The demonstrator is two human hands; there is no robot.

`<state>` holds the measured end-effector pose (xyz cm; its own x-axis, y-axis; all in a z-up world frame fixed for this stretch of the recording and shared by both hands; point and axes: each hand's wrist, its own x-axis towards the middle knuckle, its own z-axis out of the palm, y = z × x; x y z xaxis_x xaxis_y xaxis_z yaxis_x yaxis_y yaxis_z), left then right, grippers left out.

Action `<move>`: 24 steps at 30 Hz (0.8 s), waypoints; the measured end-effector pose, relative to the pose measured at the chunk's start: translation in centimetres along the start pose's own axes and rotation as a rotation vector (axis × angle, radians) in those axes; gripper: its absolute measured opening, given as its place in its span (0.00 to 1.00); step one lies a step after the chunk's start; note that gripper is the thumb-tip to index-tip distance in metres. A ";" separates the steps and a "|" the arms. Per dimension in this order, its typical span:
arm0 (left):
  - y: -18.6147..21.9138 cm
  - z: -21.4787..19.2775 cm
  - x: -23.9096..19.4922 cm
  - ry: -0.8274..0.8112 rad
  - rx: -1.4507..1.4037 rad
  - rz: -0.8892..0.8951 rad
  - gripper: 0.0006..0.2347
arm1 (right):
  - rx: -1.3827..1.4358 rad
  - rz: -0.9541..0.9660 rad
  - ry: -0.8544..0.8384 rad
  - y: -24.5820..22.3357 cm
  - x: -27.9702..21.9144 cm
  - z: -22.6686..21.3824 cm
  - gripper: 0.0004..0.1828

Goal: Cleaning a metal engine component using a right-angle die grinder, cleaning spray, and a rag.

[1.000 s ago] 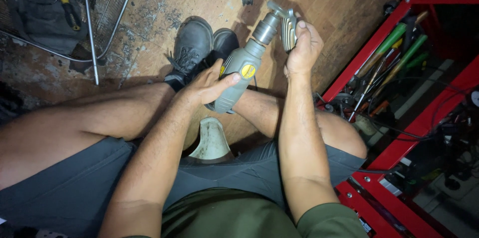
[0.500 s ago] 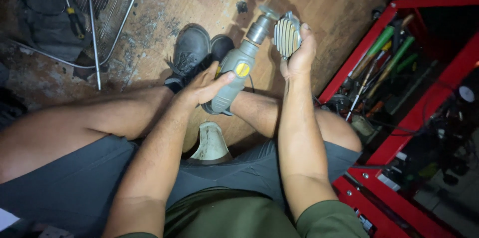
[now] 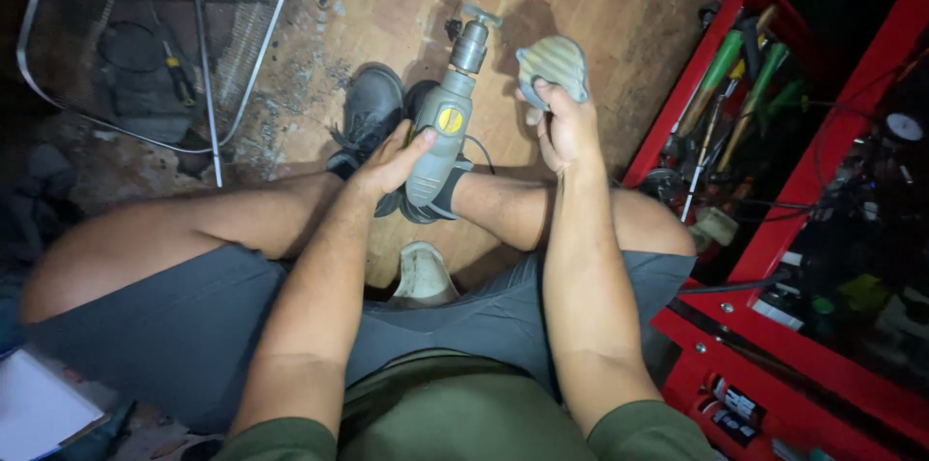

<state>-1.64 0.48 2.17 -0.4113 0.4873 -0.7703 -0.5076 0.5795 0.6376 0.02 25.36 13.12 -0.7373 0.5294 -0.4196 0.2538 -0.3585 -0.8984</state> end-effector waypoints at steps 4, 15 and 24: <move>-0.5 0.1 -0.2 0.012 0.000 -0.015 0.48 | -0.125 -0.070 0.125 2.3 1.7 -1.5 0.16; 1.9 0.2 -2.2 0.022 0.009 0.043 0.46 | -0.303 -0.133 0.235 4.7 5.8 1.7 0.22; -0.4 0.3 0.8 -0.031 0.105 -0.027 0.45 | -0.241 -0.127 0.107 3.8 7.3 2.0 0.15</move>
<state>-1.58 0.81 1.25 -0.3743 0.4894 -0.7877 -0.4352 0.6574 0.6152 -5.67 26.36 6.93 -0.7056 0.6413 -0.3013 0.3140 -0.0982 -0.9443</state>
